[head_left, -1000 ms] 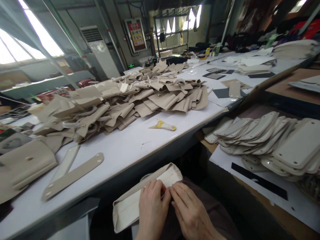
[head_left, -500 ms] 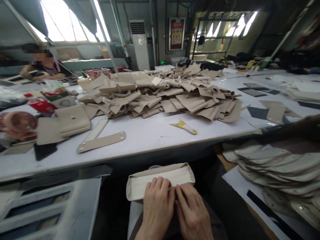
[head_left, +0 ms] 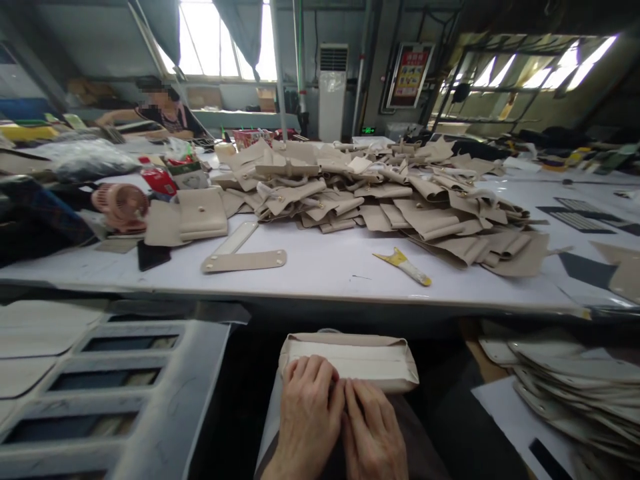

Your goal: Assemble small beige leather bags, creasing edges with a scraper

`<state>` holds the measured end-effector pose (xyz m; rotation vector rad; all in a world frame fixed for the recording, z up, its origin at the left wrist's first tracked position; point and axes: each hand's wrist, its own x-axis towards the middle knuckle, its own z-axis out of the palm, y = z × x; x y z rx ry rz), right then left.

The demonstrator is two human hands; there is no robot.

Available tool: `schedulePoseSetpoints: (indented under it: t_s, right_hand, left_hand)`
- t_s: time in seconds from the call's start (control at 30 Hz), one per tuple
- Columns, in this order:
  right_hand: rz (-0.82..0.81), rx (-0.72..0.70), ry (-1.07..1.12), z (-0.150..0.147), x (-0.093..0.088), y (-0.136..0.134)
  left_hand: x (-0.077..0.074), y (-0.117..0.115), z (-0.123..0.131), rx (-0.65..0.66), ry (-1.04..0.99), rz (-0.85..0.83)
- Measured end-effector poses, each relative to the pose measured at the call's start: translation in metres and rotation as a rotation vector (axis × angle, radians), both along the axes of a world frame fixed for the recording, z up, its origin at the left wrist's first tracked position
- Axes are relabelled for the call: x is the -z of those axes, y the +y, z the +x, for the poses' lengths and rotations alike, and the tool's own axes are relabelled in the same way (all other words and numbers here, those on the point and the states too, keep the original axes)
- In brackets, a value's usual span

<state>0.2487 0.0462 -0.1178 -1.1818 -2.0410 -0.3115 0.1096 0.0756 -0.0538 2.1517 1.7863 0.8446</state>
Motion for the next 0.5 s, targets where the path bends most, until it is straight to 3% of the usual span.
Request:
schedulePoseSetpoints:
  t_s: [0.17, 0.27, 0.33, 0.4, 0.43, 0.5]
  right_hand:
    - [-0.021, -0.039, -0.021, -0.011, 0.004, 0.002]
    - [-0.028, -0.042, -0.001, -0.019, 0.001, 0.003]
    - [-0.03, -0.047, 0.023, -0.023, -0.002, 0.004]
    - [-0.033, -0.057, 0.028, -0.025, -0.004, 0.004]
    - [-0.03, -0.063, 0.018, -0.026, -0.004, 0.005]
    - [-0.017, -0.08, -0.024, -0.024, -0.002, 0.006]
  left_hand:
    - [0.006, -0.006, -0.023, -0.039, -0.142, 0.088]
    - [0.027, -0.013, -0.04, -0.234, -0.499, 0.117]
    - [0.05, -0.018, -0.047, -0.533, -0.994, -0.09]
    - [0.077, -0.021, -0.047, -0.792, -1.502, -0.441]
    - [0.09, -0.021, -0.043, -0.845, -1.671, -0.596]
    - [0.112, -0.017, -0.03, -0.823, -1.864, -0.756]
